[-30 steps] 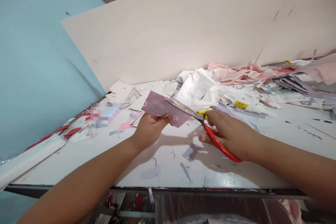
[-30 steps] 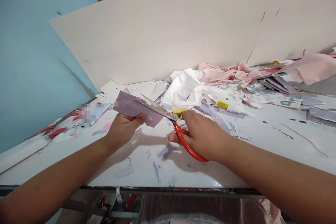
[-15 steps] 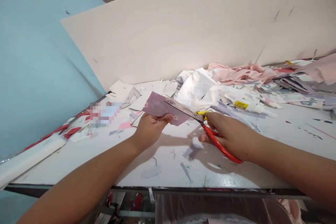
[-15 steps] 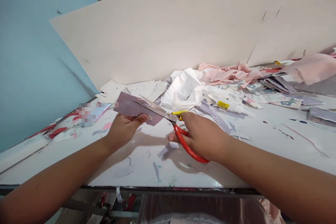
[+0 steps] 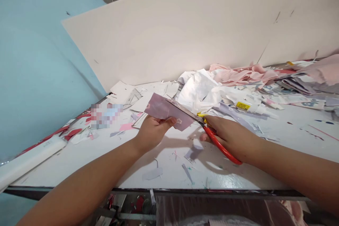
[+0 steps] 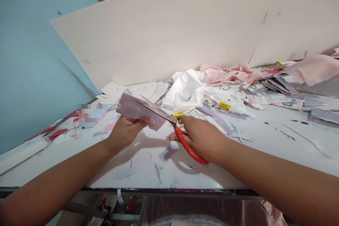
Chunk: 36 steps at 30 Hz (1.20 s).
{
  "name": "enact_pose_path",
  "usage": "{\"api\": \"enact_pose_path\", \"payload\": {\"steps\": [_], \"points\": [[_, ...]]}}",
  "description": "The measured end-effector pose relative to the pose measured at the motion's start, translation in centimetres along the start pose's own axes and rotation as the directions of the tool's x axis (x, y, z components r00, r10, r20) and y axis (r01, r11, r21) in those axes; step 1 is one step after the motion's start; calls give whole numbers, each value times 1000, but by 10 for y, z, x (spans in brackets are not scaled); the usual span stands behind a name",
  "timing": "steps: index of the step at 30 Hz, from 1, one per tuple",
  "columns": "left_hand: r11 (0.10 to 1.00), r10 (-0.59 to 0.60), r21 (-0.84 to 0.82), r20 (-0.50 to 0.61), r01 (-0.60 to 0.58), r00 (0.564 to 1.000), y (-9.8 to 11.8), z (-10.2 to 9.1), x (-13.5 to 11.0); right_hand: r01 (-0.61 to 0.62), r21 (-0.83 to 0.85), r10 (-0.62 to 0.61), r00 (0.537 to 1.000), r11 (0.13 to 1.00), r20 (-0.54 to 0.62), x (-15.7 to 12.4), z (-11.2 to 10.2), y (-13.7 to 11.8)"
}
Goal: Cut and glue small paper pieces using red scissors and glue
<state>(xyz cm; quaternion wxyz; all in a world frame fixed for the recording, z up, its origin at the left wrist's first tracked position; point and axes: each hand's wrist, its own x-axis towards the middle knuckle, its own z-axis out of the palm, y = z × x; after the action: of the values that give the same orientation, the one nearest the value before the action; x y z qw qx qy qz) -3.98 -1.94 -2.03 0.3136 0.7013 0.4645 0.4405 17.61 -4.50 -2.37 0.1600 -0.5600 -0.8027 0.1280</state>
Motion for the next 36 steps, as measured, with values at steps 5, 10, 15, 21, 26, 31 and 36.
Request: {"api": "enact_pose_path", "payload": {"steps": [5, 10, 15, 21, 26, 31, 36], "points": [[1000, -7, -8, 5, 7, 1000, 1, 1, 1, 7, -2, -7, 1000, 1000, 3, 0, 2, 1], [1000, -11, -8, 6, 11, 1000, 1, 0, 0, 4, -10, -4, 1000, 1000, 2, 0, 2, 1], [1000, -15, -10, 8, 16, 1000, 1, 0, -1, -6, -34, 7, 1000, 999, 10, 0, 1, 1], [1000, -19, -11, 14, 19, 1000, -1, -1, 0, -9, -45, 10, 1000, 999, 8, 0, 2, 2], [1000, 2, -3, 9, -2, 1000, -3, -2, 0, -23, -18, 24, 1000, 1000, 19, 0, 0, 1], [1000, -1, -11, 18, 1, 1000, -2, -1, 0, -24, -69, 24, 1000, 997, 1, -1, -1, -1], [1000, -3, -29, 31, 4, 1000, -2, -1, 0, -3, -61, 3, 1000, 998, 0, 0, -1, 0]]}}
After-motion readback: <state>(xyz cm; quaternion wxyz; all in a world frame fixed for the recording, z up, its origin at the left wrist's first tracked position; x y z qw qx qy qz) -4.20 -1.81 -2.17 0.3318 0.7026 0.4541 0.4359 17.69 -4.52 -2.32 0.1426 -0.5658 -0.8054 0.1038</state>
